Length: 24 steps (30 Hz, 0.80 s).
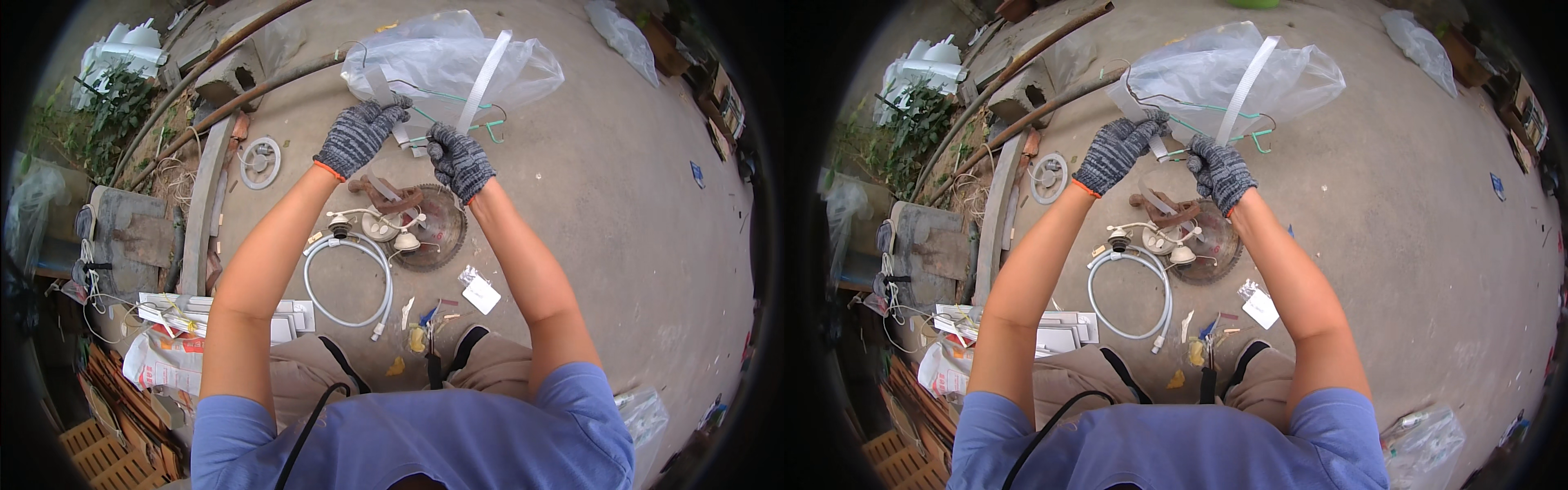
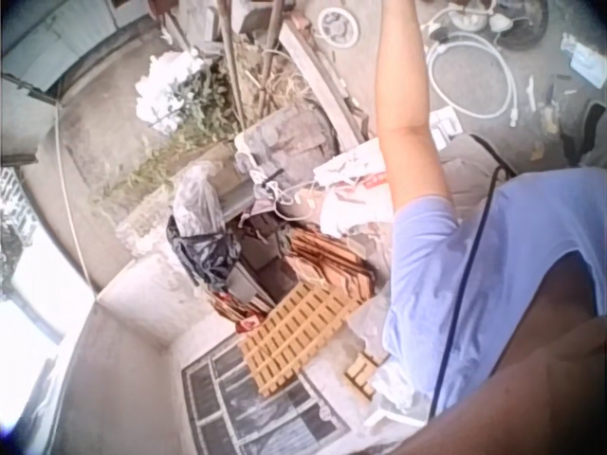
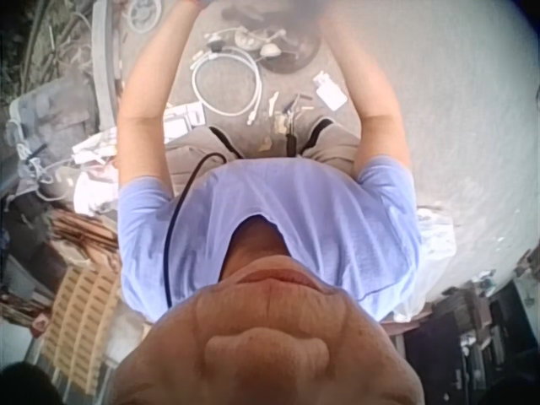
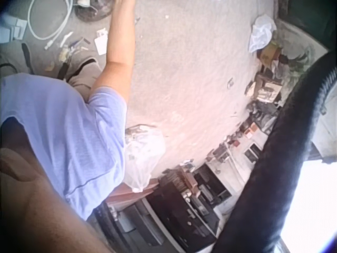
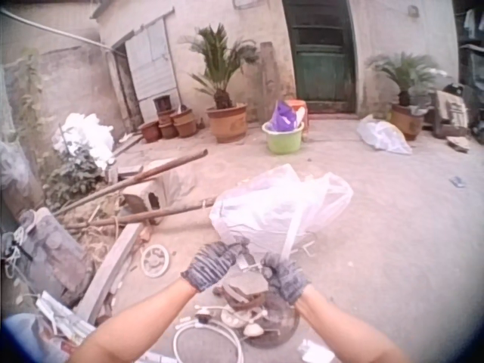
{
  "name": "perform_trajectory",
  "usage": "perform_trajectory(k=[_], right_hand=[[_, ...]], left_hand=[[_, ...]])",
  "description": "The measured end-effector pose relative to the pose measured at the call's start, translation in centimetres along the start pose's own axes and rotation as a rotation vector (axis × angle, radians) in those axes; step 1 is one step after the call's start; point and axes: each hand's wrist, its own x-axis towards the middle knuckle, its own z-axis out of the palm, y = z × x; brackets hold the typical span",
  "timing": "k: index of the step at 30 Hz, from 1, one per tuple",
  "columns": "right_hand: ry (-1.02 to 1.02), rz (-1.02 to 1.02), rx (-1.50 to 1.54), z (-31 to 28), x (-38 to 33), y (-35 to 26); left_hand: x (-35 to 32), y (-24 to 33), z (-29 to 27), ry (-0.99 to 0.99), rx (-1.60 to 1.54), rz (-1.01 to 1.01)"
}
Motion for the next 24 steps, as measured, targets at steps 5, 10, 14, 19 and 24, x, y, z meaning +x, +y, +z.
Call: perform_trajectory(k=[5,10,14,19,24], right_hand=[[-0.041,-0.003,-0.604,0.9,-2.1,-1.0],[-0.033,-0.113,-1.059,2.0,-1.7,0.6],[-0.151,-0.284,-1.241,0.0,-0.2,2.9],[-0.127,-0.111,-1.459,-3.4,1.5,7.5],[-0.160,-0.182,-1.436,-3.6,1.9,4.1]], left_hand=[[0.7,-0.9,-0.9,0.145,-0.296,-0.210],[2.0,1.4,-2.2,0.297,-0.141,-0.053],[1.6,-0.1,-2.0,0.296,-0.264,-0.159],[-0.7,-1.1,-1.2,0.293,-0.523,-0.375],[-3.3,-3.4,-2.2,0.477,-1.638,-1.176]])
